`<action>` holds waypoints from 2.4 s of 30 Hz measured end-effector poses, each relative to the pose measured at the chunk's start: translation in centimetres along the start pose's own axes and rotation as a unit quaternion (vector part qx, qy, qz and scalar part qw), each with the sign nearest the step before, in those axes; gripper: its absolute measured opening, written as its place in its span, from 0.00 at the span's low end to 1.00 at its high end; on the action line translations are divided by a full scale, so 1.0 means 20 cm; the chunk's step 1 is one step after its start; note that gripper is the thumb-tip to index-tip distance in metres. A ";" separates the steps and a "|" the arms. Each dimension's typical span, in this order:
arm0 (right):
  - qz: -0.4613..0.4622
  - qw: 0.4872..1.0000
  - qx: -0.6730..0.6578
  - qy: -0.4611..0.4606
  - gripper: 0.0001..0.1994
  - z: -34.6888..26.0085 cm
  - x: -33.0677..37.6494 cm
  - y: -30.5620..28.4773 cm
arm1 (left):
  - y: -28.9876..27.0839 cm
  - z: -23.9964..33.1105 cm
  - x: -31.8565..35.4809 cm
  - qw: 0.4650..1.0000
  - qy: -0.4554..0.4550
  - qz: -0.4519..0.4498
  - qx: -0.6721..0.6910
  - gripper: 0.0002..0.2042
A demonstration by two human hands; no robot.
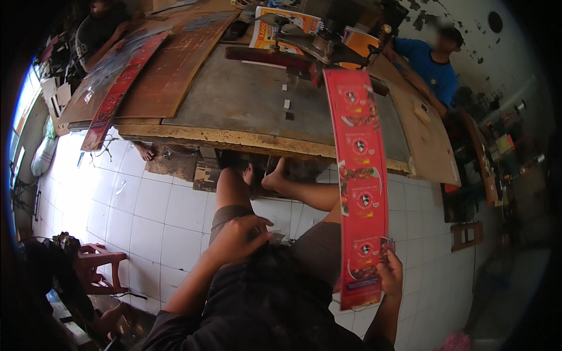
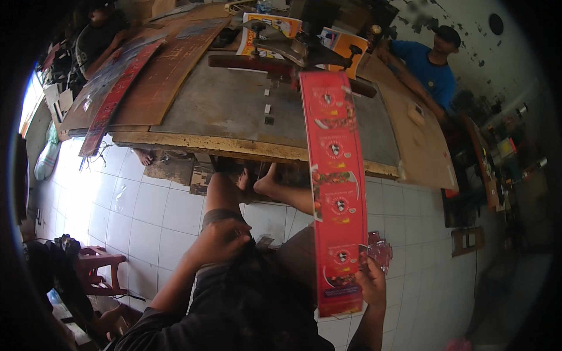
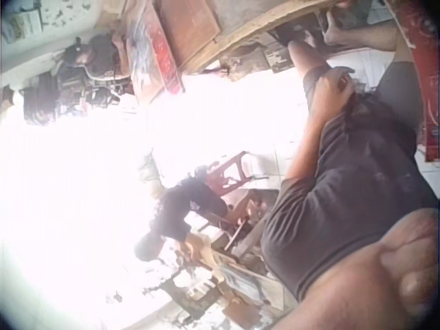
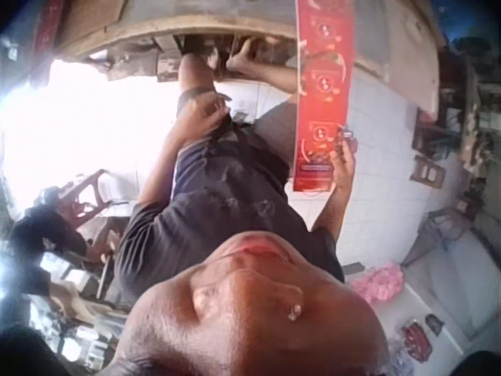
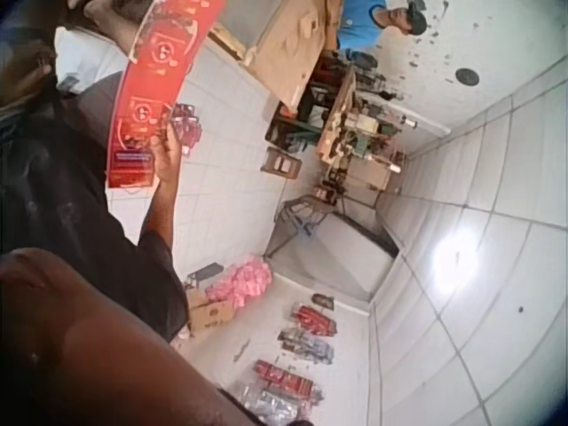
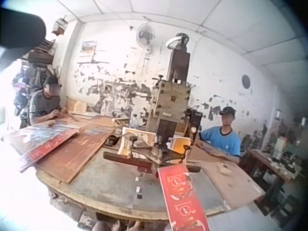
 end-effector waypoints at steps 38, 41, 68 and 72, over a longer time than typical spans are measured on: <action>0.038 0.897 0.383 -0.217 0.21 -0.22 -0.94 0.48 | -0.22 0.33 -0.81 0.907 0.212 0.190 -0.312 0.25; -0.006 0.828 0.474 -0.301 0.23 -0.26 -1.21 0.58 | -0.23 0.33 -0.81 0.904 0.206 0.195 -0.320 0.25; -0.039 0.785 0.549 -0.285 0.28 -0.12 -1.51 0.66 | -0.23 0.33 -0.85 0.919 0.147 0.197 -0.307 0.26; -0.033 0.786 0.548 -0.283 0.28 -0.12 -1.51 0.66 | -0.23 0.33 -0.85 0.921 0.145 0.193 -0.307 0.26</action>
Point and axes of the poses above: each hand's wrist, its own x-axis away from the middle knuckle, its own y-axis out of the palm, z = x × y, the point moved 9 cm from there along -x, towards the middle knuckle, and after that the axes turned 6 degrees about -y, right-handed, at the moved point
